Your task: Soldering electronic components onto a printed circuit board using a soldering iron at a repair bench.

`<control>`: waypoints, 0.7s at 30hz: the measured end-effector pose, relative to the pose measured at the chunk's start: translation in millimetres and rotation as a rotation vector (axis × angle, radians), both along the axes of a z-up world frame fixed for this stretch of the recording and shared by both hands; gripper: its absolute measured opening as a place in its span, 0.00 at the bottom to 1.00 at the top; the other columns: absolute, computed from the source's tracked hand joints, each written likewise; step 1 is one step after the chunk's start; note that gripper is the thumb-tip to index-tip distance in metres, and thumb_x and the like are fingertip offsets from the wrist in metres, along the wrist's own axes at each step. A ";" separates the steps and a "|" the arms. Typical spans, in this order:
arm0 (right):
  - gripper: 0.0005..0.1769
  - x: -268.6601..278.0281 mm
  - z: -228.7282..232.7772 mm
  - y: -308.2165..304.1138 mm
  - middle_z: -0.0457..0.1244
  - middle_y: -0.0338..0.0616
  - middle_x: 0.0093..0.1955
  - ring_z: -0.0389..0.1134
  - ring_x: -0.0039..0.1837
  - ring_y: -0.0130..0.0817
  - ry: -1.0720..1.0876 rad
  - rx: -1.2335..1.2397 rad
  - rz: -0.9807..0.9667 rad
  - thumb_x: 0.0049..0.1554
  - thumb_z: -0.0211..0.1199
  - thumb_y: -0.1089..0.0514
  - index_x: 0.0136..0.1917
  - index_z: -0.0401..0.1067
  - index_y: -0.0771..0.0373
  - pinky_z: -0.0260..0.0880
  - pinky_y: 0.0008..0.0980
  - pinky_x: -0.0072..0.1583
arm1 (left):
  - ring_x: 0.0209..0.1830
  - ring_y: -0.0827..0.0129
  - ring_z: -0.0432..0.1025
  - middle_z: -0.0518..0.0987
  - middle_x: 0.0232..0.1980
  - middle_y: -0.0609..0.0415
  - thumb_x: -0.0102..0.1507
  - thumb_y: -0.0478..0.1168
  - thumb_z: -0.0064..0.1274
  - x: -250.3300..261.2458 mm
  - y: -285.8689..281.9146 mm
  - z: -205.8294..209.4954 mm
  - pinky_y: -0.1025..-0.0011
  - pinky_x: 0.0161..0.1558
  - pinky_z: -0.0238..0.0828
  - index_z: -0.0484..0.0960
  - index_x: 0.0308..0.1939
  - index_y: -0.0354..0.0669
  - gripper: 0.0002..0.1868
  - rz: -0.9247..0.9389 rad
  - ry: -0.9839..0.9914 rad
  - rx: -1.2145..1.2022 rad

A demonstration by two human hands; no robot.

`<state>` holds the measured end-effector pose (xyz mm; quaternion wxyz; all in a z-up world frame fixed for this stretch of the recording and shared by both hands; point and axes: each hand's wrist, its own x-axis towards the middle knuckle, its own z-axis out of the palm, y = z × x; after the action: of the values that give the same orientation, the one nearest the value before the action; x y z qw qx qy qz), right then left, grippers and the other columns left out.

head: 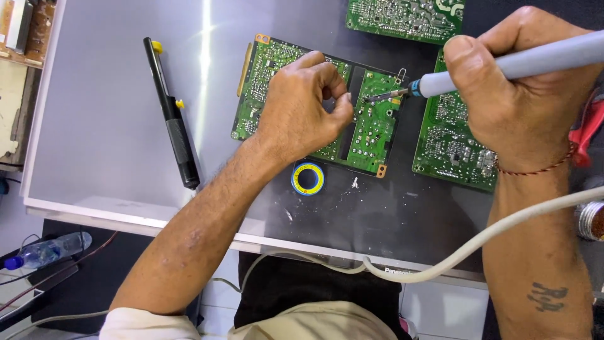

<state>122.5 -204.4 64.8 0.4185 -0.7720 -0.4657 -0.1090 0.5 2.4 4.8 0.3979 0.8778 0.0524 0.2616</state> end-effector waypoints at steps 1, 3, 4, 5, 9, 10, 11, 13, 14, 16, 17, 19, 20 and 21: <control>0.25 -0.9 1.0 0.2 0.54 0.49 0.33 0.51 0.36 0.33 0.000 -0.001 0.001 0.76 0.70 0.73 0.38 0.64 0.76 0.46 0.34 0.41 | 0.25 0.74 0.65 0.70 0.26 0.63 0.51 0.36 0.54 0.1 0.0 -0.1 0.71 0.30 0.66 0.73 0.20 0.48 0.06 0.001 0.000 -0.001; 0.23 -3.0 2.8 1.1 0.56 0.49 0.34 0.51 0.36 0.34 -0.018 -0.018 -0.025 0.74 0.71 0.74 0.39 0.66 0.77 0.45 0.35 0.41 | 0.25 0.75 0.65 0.71 0.26 0.62 0.51 0.36 0.55 -0.1 0.3 -0.4 0.72 0.30 0.67 0.75 0.21 0.48 0.06 -0.007 -0.002 0.004; 0.23 -2.0 1.7 0.8 0.56 0.49 0.34 0.51 0.36 0.34 -0.018 -0.018 -0.024 0.74 0.71 0.74 0.39 0.66 0.77 0.45 0.35 0.41 | 0.25 0.75 0.65 0.71 0.26 0.62 0.51 0.36 0.55 -0.1 0.3 -0.4 0.72 0.30 0.67 0.75 0.21 0.48 0.06 -0.007 -0.002 0.003; 0.23 -1.0 0.6 0.6 0.55 0.50 0.33 0.52 0.36 0.34 -0.021 -0.014 -0.017 0.75 0.71 0.74 0.39 0.66 0.77 0.46 0.35 0.41 | 0.26 0.74 0.66 0.71 0.26 0.62 0.52 0.36 0.55 0.0 0.2 -0.5 0.71 0.30 0.68 0.74 0.21 0.47 0.06 -0.010 0.000 0.007; 0.23 -3.7 -0.4 1.8 0.55 0.49 0.34 0.52 0.37 0.34 0.001 -0.018 -0.034 0.74 0.72 0.73 0.39 0.66 0.76 0.47 0.35 0.42 | 0.25 0.74 0.66 0.71 0.26 0.62 0.51 0.36 0.56 1.0 0.6 -2.9 0.70 0.29 0.66 0.74 0.21 0.48 0.06 -0.001 -0.008 0.019; 0.23 -4.7 1.0 2.8 0.55 0.49 0.34 0.52 0.37 0.34 0.001 -0.019 -0.033 0.74 0.72 0.73 0.39 0.66 0.76 0.47 0.35 0.42 | 0.25 0.74 0.66 0.71 0.26 0.62 0.51 0.36 0.56 1.1 0.6 -2.9 0.70 0.29 0.66 0.74 0.21 0.48 0.06 0.000 -0.008 0.019; 0.23 -5.7 2.4 3.7 0.55 0.50 0.34 0.52 0.37 0.34 0.016 -0.016 -0.002 0.74 0.71 0.74 0.39 0.65 0.77 0.47 0.34 0.41 | 0.25 0.73 0.67 0.72 0.26 0.62 0.52 0.36 0.56 1.3 0.5 -2.9 0.69 0.30 0.67 0.75 0.21 0.48 0.06 -0.007 0.002 0.024; 0.23 -6.3 4.5 3.2 0.55 0.51 0.33 0.53 0.37 0.35 0.034 -0.013 0.031 0.74 0.70 0.75 0.38 0.64 0.78 0.48 0.34 0.40 | 0.26 0.72 0.67 0.72 0.27 0.62 0.52 0.36 0.56 1.4 -1.1 -3.8 0.68 0.31 0.68 0.76 0.21 0.47 0.05 -0.012 0.014 0.028; 0.24 -6.0 4.6 3.0 0.54 0.50 0.34 0.52 0.37 0.34 0.037 -0.036 0.030 0.75 0.70 0.73 0.39 0.64 0.77 0.47 0.34 0.41 | 0.26 0.71 0.68 0.72 0.27 0.61 0.53 0.36 0.56 1.9 -0.5 -3.9 0.67 0.31 0.68 0.77 0.22 0.47 0.05 -0.008 0.035 0.048; 0.24 -6.6 2.4 1.6 0.54 0.49 0.34 0.50 0.37 0.33 0.048 -0.068 0.032 0.77 0.70 0.71 0.39 0.64 0.76 0.46 0.35 0.41 | 0.26 0.70 0.68 0.72 0.27 0.61 0.53 0.37 0.57 1.0 -1.2 -5.4 0.66 0.31 0.68 0.79 0.23 0.47 0.05 -0.002 0.064 0.061; 0.24 -7.5 0.5 0.3 0.55 0.49 0.34 0.52 0.38 0.34 0.034 -0.064 0.001 0.77 0.71 0.74 0.40 0.66 0.77 0.47 0.35 0.42 | 0.26 0.70 0.68 0.72 0.27 0.61 0.53 0.37 0.58 -0.3 -2.5 -6.4 0.66 0.32 0.68 0.79 0.23 0.47 0.05 -0.001 0.058 0.062; 0.23 -3.8 0.9 3.1 0.55 0.49 0.35 0.53 0.38 0.35 -0.002 -0.042 -0.036 0.78 0.73 0.76 0.41 0.67 0.77 0.48 0.36 0.43 | 0.27 0.70 0.68 0.72 0.27 0.61 0.53 0.36 0.58 4.9 1.6 -4.1 0.67 0.32 0.68 0.78 0.22 0.47 0.05 -0.006 0.030 0.081; 0.23 -4.6 0.3 3.1 0.56 0.49 0.35 0.53 0.38 0.34 -0.006 -0.031 -0.041 0.76 0.73 0.76 0.40 0.67 0.77 0.47 0.36 0.43 | 0.27 0.71 0.68 0.73 0.27 0.61 0.53 0.36 0.58 3.6 1.0 -5.1 0.68 0.32 0.69 0.78 0.23 0.47 0.05 -0.010 0.020 0.075; 0.23 -5.6 -0.4 3.3 0.56 0.49 0.35 0.53 0.38 0.34 -0.011 -0.020 -0.047 0.75 0.73 0.77 0.40 0.67 0.76 0.47 0.36 0.42 | 0.27 0.73 0.68 0.73 0.28 0.61 0.53 0.35 0.57 1.9 0.6 -6.2 0.69 0.32 0.70 0.78 0.23 0.46 0.05 -0.014 0.010 0.069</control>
<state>116.8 -201.1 64.4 0.4055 -0.7863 -0.4509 -0.1181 2.5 3.0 -1.4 0.3689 0.8927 0.0391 0.2560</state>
